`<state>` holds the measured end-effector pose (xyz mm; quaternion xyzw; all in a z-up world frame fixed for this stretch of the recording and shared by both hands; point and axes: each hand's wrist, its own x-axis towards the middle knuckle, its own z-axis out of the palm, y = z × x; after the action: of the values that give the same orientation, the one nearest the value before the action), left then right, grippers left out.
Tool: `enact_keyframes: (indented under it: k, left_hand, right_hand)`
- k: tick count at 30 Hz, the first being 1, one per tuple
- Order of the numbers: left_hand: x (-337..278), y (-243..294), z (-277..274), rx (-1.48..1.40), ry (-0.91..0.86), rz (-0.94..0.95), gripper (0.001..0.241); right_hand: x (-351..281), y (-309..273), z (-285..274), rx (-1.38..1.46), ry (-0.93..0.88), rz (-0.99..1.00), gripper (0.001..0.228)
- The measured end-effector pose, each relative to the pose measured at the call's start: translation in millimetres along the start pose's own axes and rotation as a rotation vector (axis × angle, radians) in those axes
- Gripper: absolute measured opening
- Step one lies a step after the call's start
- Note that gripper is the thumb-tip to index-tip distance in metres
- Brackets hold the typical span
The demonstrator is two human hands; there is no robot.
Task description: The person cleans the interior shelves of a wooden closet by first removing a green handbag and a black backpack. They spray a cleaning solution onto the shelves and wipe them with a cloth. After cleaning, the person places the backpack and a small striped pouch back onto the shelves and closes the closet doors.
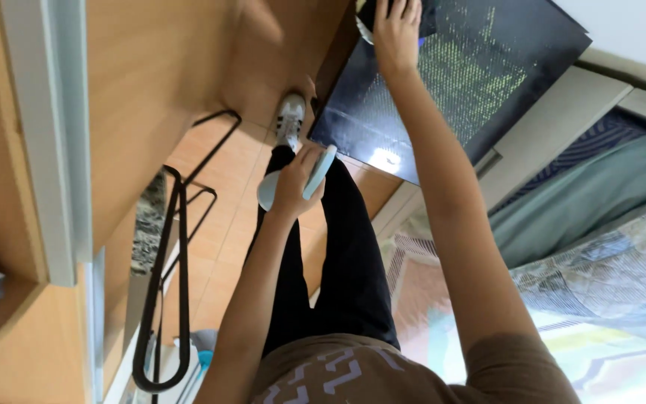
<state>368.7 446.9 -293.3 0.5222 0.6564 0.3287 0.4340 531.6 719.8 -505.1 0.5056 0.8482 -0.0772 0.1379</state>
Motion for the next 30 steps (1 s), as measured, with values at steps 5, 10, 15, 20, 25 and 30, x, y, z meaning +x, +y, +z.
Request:
enact_keyframes:
  k: [5, 10, 15, 20, 25, 30]
  left_hand:
    - [-6, -12, 12, 0.009, 0.002, -0.004, 0.048]
    - [1, -4, 20, 0.003, -0.004, 0.042, 0.048]
    - [20, 17, 21, 0.03, -0.027, 0.048, 0.045]
    - [33, 33, 23, 0.048, -0.035, -0.013, 0.04]
    - [36, 23, 34, 0.062, 0.0, 0.044, 0.04]
    - [30, 27, 38, 0.064, 0.003, 0.063, 0.046]
  right_hand:
    - [-10, 9, -7, -0.055, 0.201, -0.063, 0.063]
    - [-65, -17, -28, -0.049, 0.156, -0.21, 0.071]
    - [-44, 4, -26, 0.078, 0.37, -0.302, 0.074]
    - [32, 60, -31, 0.1, 0.357, -0.199, 0.078]
    - [17, 122, -12, 0.223, 0.245, -0.008, 0.085]
    - [-53, 177, 1, 0.485, 0.263, 0.437, 0.078]
